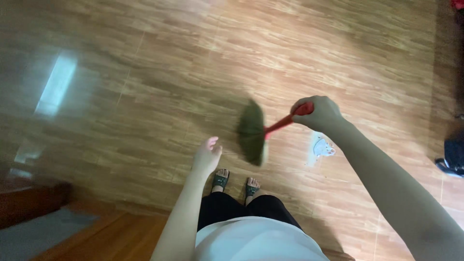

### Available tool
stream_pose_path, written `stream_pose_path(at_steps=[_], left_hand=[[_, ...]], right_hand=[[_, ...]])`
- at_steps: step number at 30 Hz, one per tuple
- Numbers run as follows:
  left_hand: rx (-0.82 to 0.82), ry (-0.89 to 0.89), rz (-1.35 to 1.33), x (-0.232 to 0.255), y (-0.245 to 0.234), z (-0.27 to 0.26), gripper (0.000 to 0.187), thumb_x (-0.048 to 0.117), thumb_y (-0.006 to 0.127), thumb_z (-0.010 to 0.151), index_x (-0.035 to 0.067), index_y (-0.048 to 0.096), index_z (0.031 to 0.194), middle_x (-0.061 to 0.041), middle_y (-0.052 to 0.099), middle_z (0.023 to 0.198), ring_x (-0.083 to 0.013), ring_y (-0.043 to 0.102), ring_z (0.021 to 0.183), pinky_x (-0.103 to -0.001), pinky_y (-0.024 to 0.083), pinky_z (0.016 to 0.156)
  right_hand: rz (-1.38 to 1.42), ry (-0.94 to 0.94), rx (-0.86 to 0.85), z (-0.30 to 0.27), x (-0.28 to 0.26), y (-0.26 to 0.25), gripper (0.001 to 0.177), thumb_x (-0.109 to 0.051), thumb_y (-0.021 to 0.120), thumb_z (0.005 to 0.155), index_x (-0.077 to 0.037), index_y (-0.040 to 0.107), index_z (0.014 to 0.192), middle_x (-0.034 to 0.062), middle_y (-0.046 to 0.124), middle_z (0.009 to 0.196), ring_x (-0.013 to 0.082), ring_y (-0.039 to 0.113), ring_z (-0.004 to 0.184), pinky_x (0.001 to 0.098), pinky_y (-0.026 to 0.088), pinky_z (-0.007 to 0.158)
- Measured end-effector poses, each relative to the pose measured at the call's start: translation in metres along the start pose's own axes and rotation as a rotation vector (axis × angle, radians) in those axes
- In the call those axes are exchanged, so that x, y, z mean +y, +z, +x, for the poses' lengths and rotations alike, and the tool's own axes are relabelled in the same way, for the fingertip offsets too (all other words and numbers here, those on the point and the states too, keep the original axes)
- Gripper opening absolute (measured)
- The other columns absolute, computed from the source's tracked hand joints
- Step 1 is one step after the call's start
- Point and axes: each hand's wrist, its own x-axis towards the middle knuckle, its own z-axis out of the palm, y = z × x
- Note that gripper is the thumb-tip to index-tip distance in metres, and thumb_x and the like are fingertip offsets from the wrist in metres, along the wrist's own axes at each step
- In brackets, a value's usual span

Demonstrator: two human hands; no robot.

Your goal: Sweeping the wooden floor of a bedroom using a broom to collect debris.

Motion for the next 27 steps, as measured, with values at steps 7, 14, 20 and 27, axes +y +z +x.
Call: stream_pose_path(at_steps=[7,14,20,27], left_hand=[[-0.037,0.056,0.086,0.069,0.031,-0.013,0.051,0.028,0.057,0.101,0.013,0.047,0.148,-0.008,0.055,0.15,-0.0235,0.055,0.135,-0.04,0.043,0.114],[0.182,0.045,-0.057,0.051,0.032,-0.017,0.055,0.032,0.062,0.097,0.013,0.049,0.148,-0.01,0.059,0.146,-0.0241,0.059,0.132,-0.041,0.049,0.11],[0.328,0.234,-0.206,0.055,-0.025,-0.058,0.067,0.029,0.072,0.091,0.009,0.044,0.148,-0.016,0.052,0.145,-0.0263,0.054,0.132,-0.043,0.048,0.108],[0.495,0.07,-1.022,-0.068,-0.108,-0.031,0.043,-0.003,0.06,0.09,0.003,0.057,0.132,-0.008,0.059,0.128,-0.0204,0.059,0.118,-0.038,0.053,0.096]], right_hand=[[-0.02,-0.032,0.132,0.025,0.067,0.035,0.028,-0.037,0.081,0.072,-0.028,0.079,0.099,0.0083,0.077,0.093,0.0309,0.073,0.085,0.0445,0.058,0.076],[-0.154,-0.395,0.053,0.003,-0.071,-0.013,0.029,-0.04,0.078,0.073,-0.023,0.075,0.097,0.0116,0.075,0.087,0.0347,0.071,0.084,0.0485,0.054,0.072],[-0.14,-0.747,-0.174,-0.045,-0.205,-0.011,0.031,-0.045,0.079,0.076,-0.024,0.076,0.099,0.0078,0.076,0.085,0.0297,0.073,0.081,0.0426,0.056,0.073],[0.101,-1.328,-0.315,-0.035,-0.333,0.039,0.043,-0.02,0.08,0.074,-0.021,0.073,0.117,0.0073,0.077,0.106,0.0309,0.073,0.091,0.0399,0.057,0.077]])
